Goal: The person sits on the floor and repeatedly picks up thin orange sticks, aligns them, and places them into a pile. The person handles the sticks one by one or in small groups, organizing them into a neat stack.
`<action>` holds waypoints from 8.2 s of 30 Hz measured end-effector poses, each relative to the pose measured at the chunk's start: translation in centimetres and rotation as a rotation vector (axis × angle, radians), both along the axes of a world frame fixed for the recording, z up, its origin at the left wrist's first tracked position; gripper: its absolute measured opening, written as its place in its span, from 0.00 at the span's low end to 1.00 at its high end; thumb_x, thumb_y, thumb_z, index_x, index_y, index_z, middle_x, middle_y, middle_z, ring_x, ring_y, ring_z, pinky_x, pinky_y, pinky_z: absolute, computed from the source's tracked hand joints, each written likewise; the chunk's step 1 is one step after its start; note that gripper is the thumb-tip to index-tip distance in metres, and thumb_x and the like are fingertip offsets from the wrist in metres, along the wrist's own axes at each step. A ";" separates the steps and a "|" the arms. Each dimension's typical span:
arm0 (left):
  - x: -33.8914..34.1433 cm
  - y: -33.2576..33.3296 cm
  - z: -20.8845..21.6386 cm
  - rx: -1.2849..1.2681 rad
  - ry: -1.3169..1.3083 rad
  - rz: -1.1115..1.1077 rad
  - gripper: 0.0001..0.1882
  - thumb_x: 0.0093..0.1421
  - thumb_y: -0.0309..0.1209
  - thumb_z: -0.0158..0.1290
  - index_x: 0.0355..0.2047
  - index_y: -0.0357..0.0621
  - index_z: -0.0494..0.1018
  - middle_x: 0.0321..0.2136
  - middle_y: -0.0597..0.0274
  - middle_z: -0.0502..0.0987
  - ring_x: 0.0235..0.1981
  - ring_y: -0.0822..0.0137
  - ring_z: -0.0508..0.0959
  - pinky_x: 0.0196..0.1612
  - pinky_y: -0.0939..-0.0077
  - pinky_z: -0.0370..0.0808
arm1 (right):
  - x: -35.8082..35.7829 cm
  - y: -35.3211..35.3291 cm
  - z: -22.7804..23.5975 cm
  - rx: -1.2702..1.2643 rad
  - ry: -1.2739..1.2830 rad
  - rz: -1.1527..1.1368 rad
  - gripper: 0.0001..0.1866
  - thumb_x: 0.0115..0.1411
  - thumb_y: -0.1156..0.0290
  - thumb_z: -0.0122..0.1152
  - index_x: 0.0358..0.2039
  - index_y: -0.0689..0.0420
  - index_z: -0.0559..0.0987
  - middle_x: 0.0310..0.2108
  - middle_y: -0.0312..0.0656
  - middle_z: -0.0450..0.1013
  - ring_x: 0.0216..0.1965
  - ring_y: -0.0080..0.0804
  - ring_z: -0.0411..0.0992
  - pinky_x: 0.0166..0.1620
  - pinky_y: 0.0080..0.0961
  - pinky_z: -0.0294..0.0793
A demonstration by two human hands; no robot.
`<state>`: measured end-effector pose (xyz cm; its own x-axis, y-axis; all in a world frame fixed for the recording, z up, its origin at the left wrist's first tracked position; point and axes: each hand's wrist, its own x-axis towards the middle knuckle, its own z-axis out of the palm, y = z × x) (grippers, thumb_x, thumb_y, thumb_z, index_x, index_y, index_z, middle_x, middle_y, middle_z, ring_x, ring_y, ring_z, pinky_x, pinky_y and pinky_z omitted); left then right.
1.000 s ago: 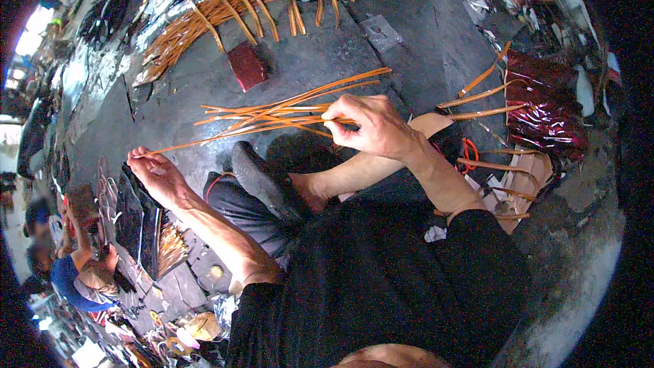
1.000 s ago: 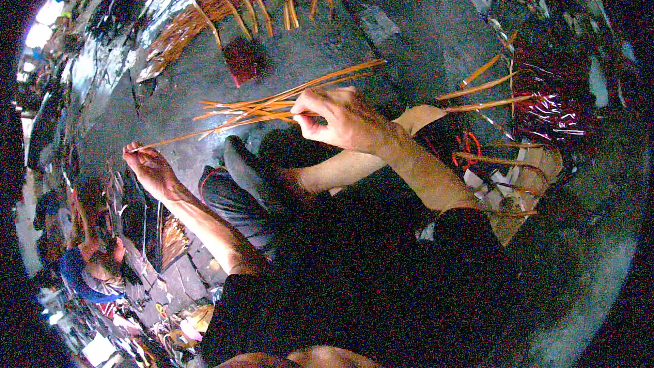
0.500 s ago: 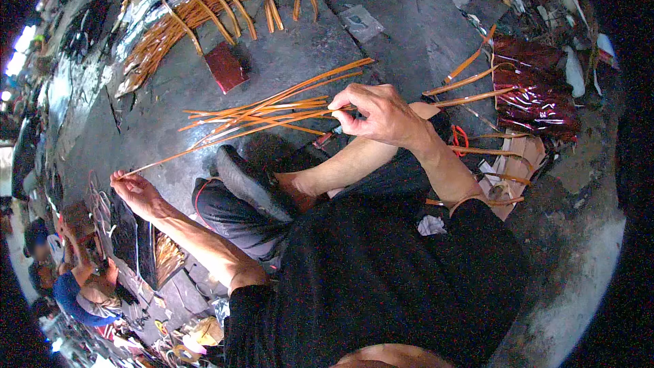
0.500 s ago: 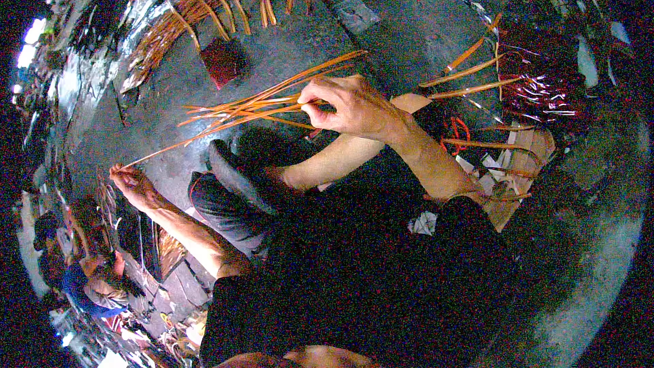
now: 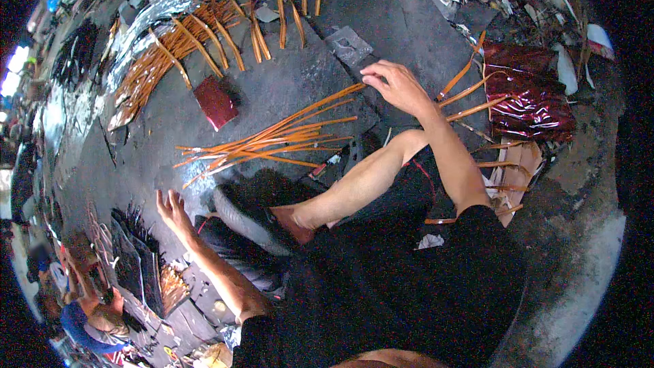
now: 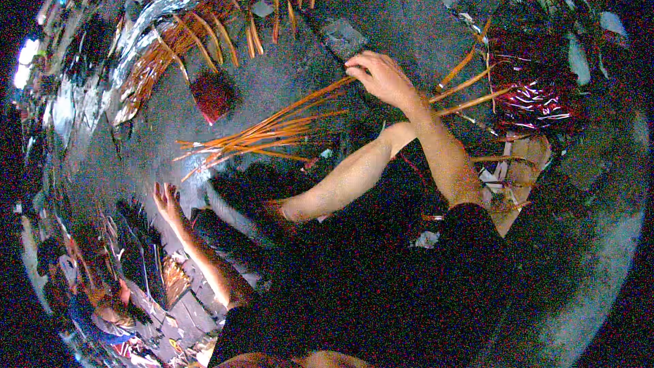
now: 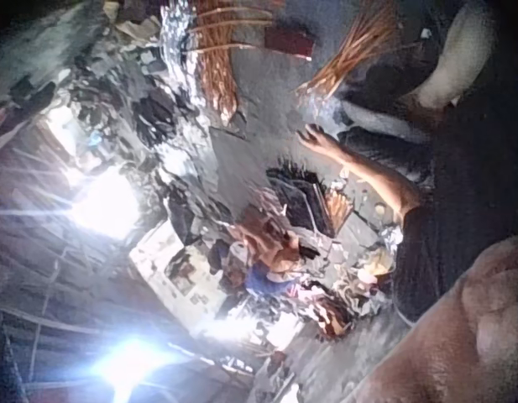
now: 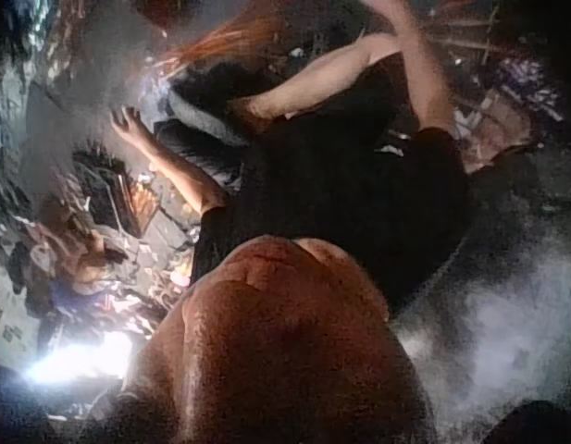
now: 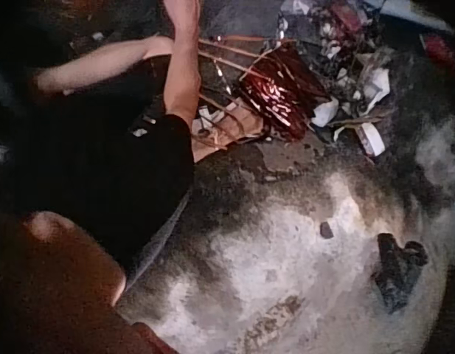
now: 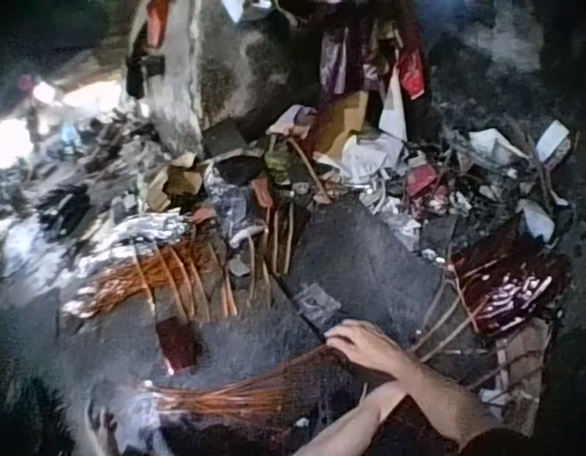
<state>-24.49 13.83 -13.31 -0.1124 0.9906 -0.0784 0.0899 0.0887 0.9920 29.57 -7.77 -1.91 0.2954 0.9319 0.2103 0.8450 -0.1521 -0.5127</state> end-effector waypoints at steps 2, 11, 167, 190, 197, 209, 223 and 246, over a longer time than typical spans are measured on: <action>-0.1 -0.1 -0.2 0.001 0.029 -0.018 0.27 0.65 0.38 0.52 0.61 0.42 0.61 0.50 0.47 0.73 0.50 0.57 0.74 0.54 0.63 0.70 | 2.2 3.2 -1.1 -0.066 -0.023 0.006 0.15 0.61 0.62 0.58 0.42 0.59 0.78 0.36 0.47 0.77 0.39 0.46 0.76 0.44 0.35 0.73; 2.5 -0.9 2.5 -0.043 0.142 -0.099 0.25 0.65 0.40 0.52 0.59 0.43 0.65 0.48 0.52 0.75 0.49 0.62 0.74 0.54 0.66 0.69 | 15.0 22.0 -13.8 -0.014 -0.174 -0.038 0.22 0.62 0.63 0.54 0.56 0.53 0.69 0.45 0.52 0.74 0.45 0.49 0.73 0.49 0.41 0.72; 2.0 -2.0 3.0 -0.088 0.158 0.054 0.23 0.66 0.38 0.50 0.57 0.39 0.66 0.47 0.50 0.74 0.51 0.62 0.73 0.57 0.67 0.67 | 19.8 29.1 -15.0 0.357 -0.170 -0.099 0.07 0.56 0.76 0.58 0.36 0.54 0.74 0.38 0.49 0.69 0.40 0.50 0.69 0.43 0.39 0.70; 19.6 -12.5 15.3 -0.039 -0.278 -0.539 0.09 0.64 0.29 0.54 0.40 0.36 0.75 0.28 0.65 0.79 0.29 0.78 0.76 0.35 0.83 0.74 | -18.6 3.0 6.3 0.232 0.384 0.357 0.14 0.56 0.72 0.65 0.42 0.59 0.73 0.34 0.46 0.77 0.34 0.41 0.78 0.37 0.31 0.75; 16.1 -12.4 15.5 0.062 -0.447 -0.583 0.11 0.63 0.27 0.54 0.46 0.37 0.75 0.35 0.61 0.80 0.34 0.74 0.78 0.42 0.80 0.75 | -20.8 3.2 7.7 0.354 0.331 0.443 0.12 0.54 0.73 0.66 0.38 0.57 0.75 0.33 0.45 0.77 0.33 0.43 0.77 0.35 0.33 0.75; 15.7 -12.3 14.5 0.330 -0.319 -0.308 0.06 0.64 0.30 0.54 0.36 0.39 0.76 0.33 0.64 0.79 0.33 0.75 0.76 0.42 0.81 0.72 | -22.2 4.0 6.7 0.421 0.235 0.449 0.12 0.49 0.78 0.65 0.33 0.58 0.71 0.28 0.44 0.74 0.30 0.42 0.77 0.32 0.34 0.76; 8.4 -6.7 13.0 0.335 -0.513 -0.090 0.06 0.66 0.29 0.50 0.39 0.39 0.74 0.32 0.62 0.77 0.32 0.74 0.74 0.41 0.81 0.72 | -18.2 2.0 5.8 0.402 0.183 0.459 0.12 0.48 0.79 0.67 0.32 0.57 0.74 0.28 0.41 0.77 0.29 0.37 0.79 0.33 0.30 0.78; -2.4 0.0 10.5 0.353 -0.442 -0.008 0.14 0.65 0.29 0.51 0.46 0.30 0.70 0.38 0.57 0.75 0.38 0.70 0.75 0.45 0.78 0.74 | -14.1 -2.0 5.5 0.302 0.147 0.392 0.10 0.49 0.77 0.67 0.32 0.56 0.76 0.28 0.39 0.77 0.30 0.36 0.78 0.33 0.29 0.77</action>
